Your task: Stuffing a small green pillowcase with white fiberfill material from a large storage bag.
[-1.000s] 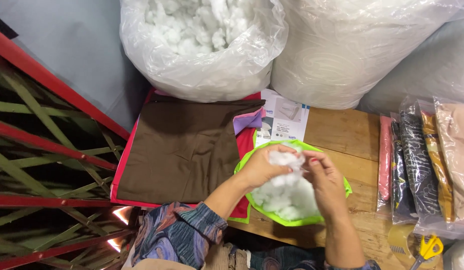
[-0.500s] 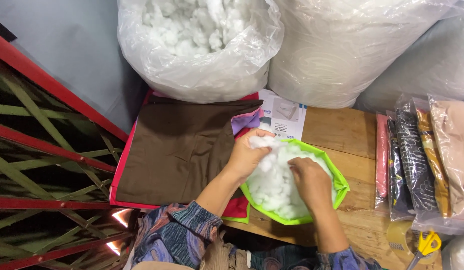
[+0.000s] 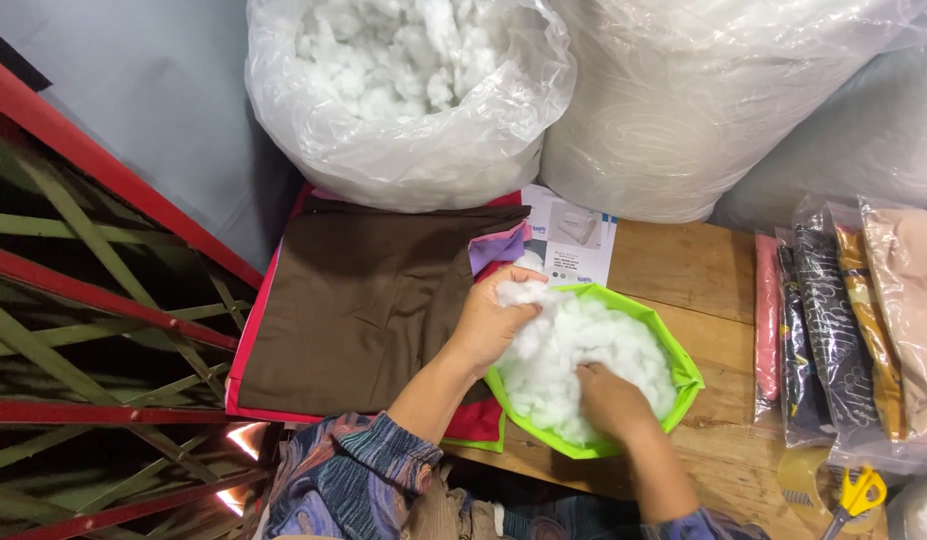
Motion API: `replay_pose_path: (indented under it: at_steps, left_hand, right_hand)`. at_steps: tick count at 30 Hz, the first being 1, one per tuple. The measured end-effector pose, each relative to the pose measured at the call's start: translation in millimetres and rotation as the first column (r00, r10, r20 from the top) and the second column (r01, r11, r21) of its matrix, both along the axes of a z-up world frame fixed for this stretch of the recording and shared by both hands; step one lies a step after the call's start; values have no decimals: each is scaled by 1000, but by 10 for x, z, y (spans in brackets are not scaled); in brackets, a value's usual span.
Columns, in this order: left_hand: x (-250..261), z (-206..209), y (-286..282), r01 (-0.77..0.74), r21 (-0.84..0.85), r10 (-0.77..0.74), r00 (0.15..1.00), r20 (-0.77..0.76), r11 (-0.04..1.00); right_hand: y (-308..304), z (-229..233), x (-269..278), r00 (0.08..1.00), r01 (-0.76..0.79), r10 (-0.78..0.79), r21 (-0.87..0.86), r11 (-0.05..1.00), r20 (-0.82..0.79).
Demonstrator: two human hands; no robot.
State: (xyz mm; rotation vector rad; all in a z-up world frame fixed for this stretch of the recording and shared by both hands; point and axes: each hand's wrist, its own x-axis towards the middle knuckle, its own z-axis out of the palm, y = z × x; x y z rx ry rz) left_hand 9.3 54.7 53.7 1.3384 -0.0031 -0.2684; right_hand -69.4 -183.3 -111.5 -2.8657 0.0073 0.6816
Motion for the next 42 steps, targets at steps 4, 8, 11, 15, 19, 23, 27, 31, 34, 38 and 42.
replay_pose_path:
  at_steps: [4,8,11,15,19,23,27,31,34,38,42]
  left_hand:
    - [3,-10,51,-12,-2,12,1000,3,1000]
    - [16,83,93,85,-38,-89,991,-104,996]
    - [5,50,96,98,-32,-101,989,-107,995]
    - [5,-233,-26,120,-37,-123,988,-95,992]
    - [-102,-83,-33,182,-7,-181,971,-155,983]
    - [-116,-22,-62,205,-33,-208,967,-146,978]
    - [-108,43,-46,200,-105,-219,950,-223,974]
    - [-125,61,-25,216,-93,-231,951,-204,972]
    - [-131,-12,-42,240,-108,-256,951,-176,965]
    - [-125,-81,-83,208,-177,-242,950,-196,962]
    - [-103,-192,-128,190,-298,-255,947,-195,935]
  right_hand:
    - [1,247,9,999,-30,33,61,998,-38]
    - [100,1207,-172,979,205,-205,149,967,-19]
    - [194,1618,-218,921,365,-377,120,923,94]
    - [197,1094,-64,958,118,-137,90,989,251]
    - [713,1235,14,965,75,-118,-186,980,-235]
    - [512,888,93,958,21,-70,-175,984,-277]
    - [278,1232,-72,993,118,-117,141,983,-18]
    - [374,1724,-179,929,298,-332,204,933,162]
    - [436,1823,-188,859,337,-455,411,847,234]
    - [470,1851,-156,773,488,-630,701,521,-70]
    - [586,1992,-174,747,501,-650,761,413,-139]
